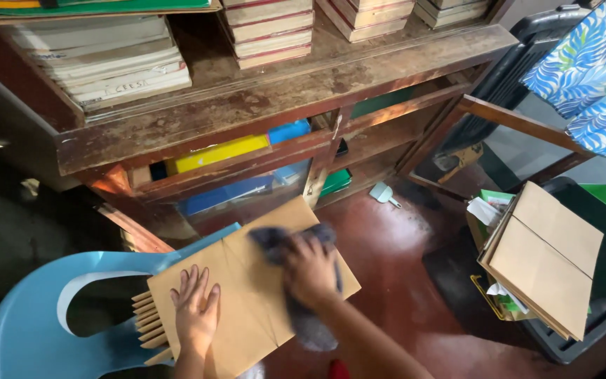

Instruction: Wiping dust off brown folders using a blue cloth.

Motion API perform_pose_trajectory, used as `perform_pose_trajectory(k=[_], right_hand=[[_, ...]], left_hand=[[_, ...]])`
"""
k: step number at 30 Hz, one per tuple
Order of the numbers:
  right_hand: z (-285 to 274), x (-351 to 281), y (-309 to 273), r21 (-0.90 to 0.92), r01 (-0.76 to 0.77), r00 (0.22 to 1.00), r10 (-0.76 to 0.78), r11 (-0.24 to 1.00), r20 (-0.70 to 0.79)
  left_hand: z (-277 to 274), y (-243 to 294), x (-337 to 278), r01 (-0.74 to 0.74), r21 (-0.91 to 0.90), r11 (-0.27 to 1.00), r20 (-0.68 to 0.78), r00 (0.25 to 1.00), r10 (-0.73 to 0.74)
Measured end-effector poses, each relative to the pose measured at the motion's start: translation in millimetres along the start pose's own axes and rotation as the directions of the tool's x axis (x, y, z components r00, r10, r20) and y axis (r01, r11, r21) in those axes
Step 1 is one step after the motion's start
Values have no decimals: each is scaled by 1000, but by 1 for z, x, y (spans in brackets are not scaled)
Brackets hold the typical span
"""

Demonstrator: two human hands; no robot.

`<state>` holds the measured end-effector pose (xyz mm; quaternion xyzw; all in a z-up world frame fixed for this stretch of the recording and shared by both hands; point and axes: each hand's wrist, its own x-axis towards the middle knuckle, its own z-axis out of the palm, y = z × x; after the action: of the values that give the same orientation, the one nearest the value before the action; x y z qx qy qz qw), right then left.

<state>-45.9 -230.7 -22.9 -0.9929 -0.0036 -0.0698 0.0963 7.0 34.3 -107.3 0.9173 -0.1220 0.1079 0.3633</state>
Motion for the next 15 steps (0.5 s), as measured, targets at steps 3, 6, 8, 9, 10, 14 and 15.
perform_pose_trajectory(k=[3, 6, 8, 9, 10, 14, 15], right_hand=[[1, 21, 10, 53, -226, 973, 228, 973, -27], [3, 40, -32, -4, -342, 926, 337, 940, 172], [13, 43, -74, 145, -164, 985, 170, 976, -30], [19, 34, -95, 146, -160, 986, 166, 976, -28], [25, 25, -116, 98, 12, 998, -18, 995, 59], [28, -14, -147, 163, 259, 965, -261, 952, -12], [13, -13, -138, 167, 265, 964, -267, 950, -12]], left_hand=[[-22, 13, 8, 113, -125, 986, 123, 988, -98], [-31, 18, 11, 276, -129, 952, 232, 942, -242], [-27, 7, 8, 178, -305, 936, 130, 981, -144], [-28, 6, 9, 180, -304, 935, 128, 981, -147], [-30, 5, 10, 209, -325, 922, 133, 976, -175], [-21, -8, 4, 134, -493, 860, 47, 991, -127], [-21, -5, 0, 136, -489, 861, 43, 990, -132]])
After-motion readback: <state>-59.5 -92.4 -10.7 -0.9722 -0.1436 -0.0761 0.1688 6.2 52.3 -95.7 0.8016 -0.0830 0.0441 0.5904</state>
